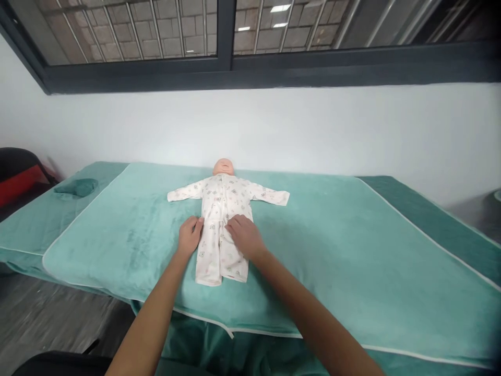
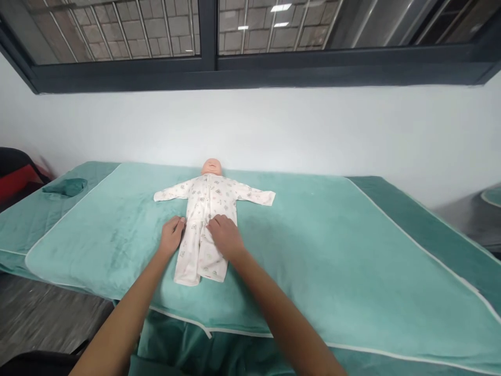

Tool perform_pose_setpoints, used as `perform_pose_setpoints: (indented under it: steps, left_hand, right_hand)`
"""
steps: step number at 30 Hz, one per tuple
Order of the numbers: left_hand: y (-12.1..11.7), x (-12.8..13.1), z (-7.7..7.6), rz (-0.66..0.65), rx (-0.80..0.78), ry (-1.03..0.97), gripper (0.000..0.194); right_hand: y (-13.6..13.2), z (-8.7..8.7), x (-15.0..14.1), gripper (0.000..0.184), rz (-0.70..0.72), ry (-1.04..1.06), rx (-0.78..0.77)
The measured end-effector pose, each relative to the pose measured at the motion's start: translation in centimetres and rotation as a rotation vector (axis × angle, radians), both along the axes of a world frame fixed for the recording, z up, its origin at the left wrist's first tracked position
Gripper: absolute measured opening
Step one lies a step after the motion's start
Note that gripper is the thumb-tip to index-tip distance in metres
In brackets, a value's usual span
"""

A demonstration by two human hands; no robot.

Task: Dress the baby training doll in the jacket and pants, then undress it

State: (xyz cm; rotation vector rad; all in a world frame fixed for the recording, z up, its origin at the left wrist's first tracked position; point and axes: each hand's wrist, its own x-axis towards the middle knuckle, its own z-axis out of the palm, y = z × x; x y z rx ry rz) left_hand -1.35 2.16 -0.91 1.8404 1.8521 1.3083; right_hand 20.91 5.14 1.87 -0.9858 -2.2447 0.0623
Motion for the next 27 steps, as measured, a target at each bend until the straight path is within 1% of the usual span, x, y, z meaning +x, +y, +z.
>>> perform_pose_setpoints:
  steps: [2,3,5,6,7,9,10,12,13,15,18,20,22,24,27]
  left_hand:
    - [0.7,-0.6,-0.4,0.034,-0.026,0.0,0.047]
    - [1.2,-1.1,-0.4,0.042,-0.028,0.0,0.044]
    - [2.5,-2.8,-0.3,0.096,-0.009,0.047,0.029]
    - [3.2,-3.9,-0.2,0.155,0.01,0.11,0.024]
    - [4.0,-5.1,0.0,0.235,0.018,0.195,0.031]
    - [5.6,-7.5,0.3,0.378,-0.043,0.334,0.053]
    - [6.4,-8.5,0.5,0.418,-0.089,0.379,0.059]
    - [7.6,-10.1,0.6,0.444,-0.177,0.429,0.059]
    - [8.1,-10.6,0.6,0.446,-0.209,0.444,0.056]
    - [8.8,-11.1,0.6,0.455,-0.247,0.473,0.052]
    - [9.3,-11.2,0.5,0.481,-0.256,0.515,0.052]
    - [9.4,-11.2,0.4,0.498,-0.26,0.532,0.052]
    - [9.3,-11.2,0.3,0.511,-0.273,0.541,0.05]
    - [9.2,-11.1,0.3,0.515,-0.283,0.548,0.048]
    - [9.0,-11.0,0.5,0.524,-0.283,0.558,0.049]
  right_hand:
    - [0.5,-0.3,0.4,0.025,-0.009,0.086,-0.097]
    - [1.1,-0.5,1.0,0.026,-0.036,0.148,-0.149]
    - [3.1,-0.8,2.9,0.025,-0.151,0.263,-0.209]
    - [4.4,-1.0,4.3,0.025,-0.231,0.306,-0.213]
    - [5.9,-1.3,5.8,0.028,-0.339,0.351,-0.195]
    - [8.7,-2.0,9.1,0.039,-0.506,0.414,-0.198]
    - [9.9,-2.5,10.5,0.042,-0.615,0.486,-0.265]
    - [11.7,-3.3,12.7,0.047,-0.742,0.586,-0.375]
    - [12.4,-3.7,13.4,0.048,-0.775,0.617,-0.408]
    - [13.4,-4.3,14.0,0.05,-0.797,0.627,-0.415]
    - [14.7,-4.6,13.8,0.044,-0.826,0.591,-0.411]
    - [15.3,-4.7,13.6,0.039,-0.844,0.588,-0.372]
    - [15.8,-4.8,13.6,0.036,-0.853,0.634,-0.328]
    - [16.0,-4.9,13.7,0.035,-0.841,0.696,-0.321]
    - [15.9,-4.9,14.1,0.03,-0.767,0.79,-0.355]
